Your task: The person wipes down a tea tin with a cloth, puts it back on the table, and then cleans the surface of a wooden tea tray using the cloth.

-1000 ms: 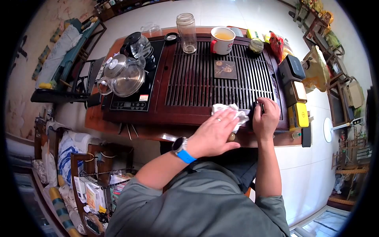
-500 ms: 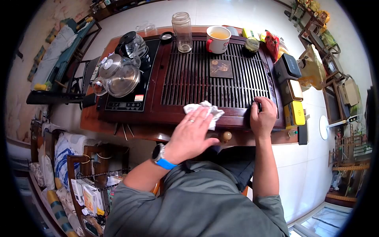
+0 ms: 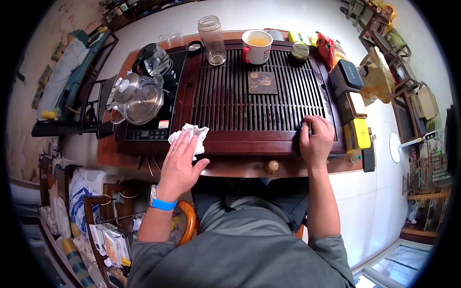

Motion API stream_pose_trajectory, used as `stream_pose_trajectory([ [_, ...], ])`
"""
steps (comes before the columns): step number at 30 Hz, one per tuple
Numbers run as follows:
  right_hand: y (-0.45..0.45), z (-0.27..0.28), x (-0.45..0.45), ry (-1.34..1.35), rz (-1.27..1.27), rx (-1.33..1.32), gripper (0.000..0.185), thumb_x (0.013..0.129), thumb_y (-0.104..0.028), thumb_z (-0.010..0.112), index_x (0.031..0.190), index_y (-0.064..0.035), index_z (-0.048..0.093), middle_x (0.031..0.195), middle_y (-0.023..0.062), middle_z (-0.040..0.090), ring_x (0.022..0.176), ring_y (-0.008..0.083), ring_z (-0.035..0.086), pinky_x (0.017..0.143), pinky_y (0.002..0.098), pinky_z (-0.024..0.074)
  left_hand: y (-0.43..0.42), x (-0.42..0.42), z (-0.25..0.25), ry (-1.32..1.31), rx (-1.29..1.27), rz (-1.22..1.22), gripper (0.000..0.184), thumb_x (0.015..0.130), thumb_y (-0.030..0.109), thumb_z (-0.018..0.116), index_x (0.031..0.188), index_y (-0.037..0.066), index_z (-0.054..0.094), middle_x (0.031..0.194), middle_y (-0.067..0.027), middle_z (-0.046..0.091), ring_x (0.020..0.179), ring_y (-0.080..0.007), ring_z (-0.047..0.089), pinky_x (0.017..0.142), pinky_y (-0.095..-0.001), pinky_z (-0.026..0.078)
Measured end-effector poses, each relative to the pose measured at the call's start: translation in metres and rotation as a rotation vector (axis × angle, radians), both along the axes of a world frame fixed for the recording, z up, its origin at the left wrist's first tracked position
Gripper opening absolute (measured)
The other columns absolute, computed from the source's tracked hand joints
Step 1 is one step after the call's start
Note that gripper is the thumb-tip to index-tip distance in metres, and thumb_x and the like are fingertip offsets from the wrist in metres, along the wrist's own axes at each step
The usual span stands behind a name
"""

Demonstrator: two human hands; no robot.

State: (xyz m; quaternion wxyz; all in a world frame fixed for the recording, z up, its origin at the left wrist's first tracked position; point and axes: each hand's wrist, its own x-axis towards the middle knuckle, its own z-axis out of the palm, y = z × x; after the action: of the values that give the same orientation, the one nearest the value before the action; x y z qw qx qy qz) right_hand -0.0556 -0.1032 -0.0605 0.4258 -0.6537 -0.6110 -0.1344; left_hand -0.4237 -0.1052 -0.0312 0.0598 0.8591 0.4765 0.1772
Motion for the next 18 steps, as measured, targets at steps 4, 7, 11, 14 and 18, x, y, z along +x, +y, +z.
stream_pose_trajectory([
  [4, 0.000, 0.002, -0.003, -0.024, -0.004, 0.002, 0.010, 0.080, -0.009, 0.068, 0.089, -0.0067, 0.070, 0.093, 0.0082, 0.072, 0.099, 0.0287, 0.065, 0.094, 0.0433, 0.0461, 0.003, 0.006, 0.000, -0.040, -0.021, -0.038, 0.067, 0.095, 0.039, 0.067, 0.140, -0.008, 0.051, 0.145, -0.0326, 0.048, 0.140, -0.0471, 0.042, 0.118, -0.0503, 0.032],
  [7, 0.000, 0.003, -0.004, -0.033, 0.005, -0.004, 0.010, 0.080, -0.009, 0.068, 0.089, -0.0067, 0.070, 0.092, 0.0079, 0.072, 0.099, 0.0282, 0.065, 0.095, 0.0431, 0.0454, 0.009, 0.022, 0.001, -0.066, -0.033, -0.095, 0.065, 0.093, 0.036, 0.069, 0.138, -0.008, 0.053, 0.145, -0.0313, 0.049, 0.139, -0.0465, 0.043, 0.118, -0.0499, 0.032],
  [11, -0.001, 0.005, -0.004, -0.021, 0.015, -0.003, 0.009, 0.080, -0.008, 0.067, 0.088, -0.0066, 0.070, 0.092, 0.0078, 0.072, 0.099, 0.0275, 0.065, 0.097, 0.0426, 0.0448, 0.016, 0.051, -0.004, -0.078, 0.049, -0.144, 0.066, 0.092, 0.040, 0.069, 0.135, -0.008, 0.055, 0.137, -0.0300, 0.054, 0.133, -0.0482, 0.046, 0.115, -0.0520, 0.034],
  [14, -0.001, 0.002, -0.002, -0.006, 0.021, 0.023, 0.009, 0.079, -0.007, 0.067, 0.087, -0.0062, 0.070, 0.093, 0.0082, 0.072, 0.100, 0.0277, 0.065, 0.097, 0.0425, 0.0445, 0.019, 0.069, -0.002, -0.099, 0.043, -0.196, 0.066, 0.091, 0.041, 0.070, 0.133, -0.009, 0.057, 0.135, -0.0298, 0.055, 0.129, -0.0475, 0.048, 0.113, -0.0520, 0.036],
  [18, -0.001, 0.004, -0.003, 0.000, 0.020, 0.026, 0.009, 0.079, -0.007, 0.068, 0.088, -0.0061, 0.069, 0.092, 0.0083, 0.072, 0.099, 0.0281, 0.065, 0.097, 0.0434, 0.0446, 0.018, 0.095, -0.006, -0.189, 0.059, -0.276, 0.066, 0.089, 0.040, 0.072, 0.130, -0.009, 0.058, 0.133, -0.0292, 0.056, 0.127, -0.0456, 0.050, 0.111, -0.0514, 0.038],
])
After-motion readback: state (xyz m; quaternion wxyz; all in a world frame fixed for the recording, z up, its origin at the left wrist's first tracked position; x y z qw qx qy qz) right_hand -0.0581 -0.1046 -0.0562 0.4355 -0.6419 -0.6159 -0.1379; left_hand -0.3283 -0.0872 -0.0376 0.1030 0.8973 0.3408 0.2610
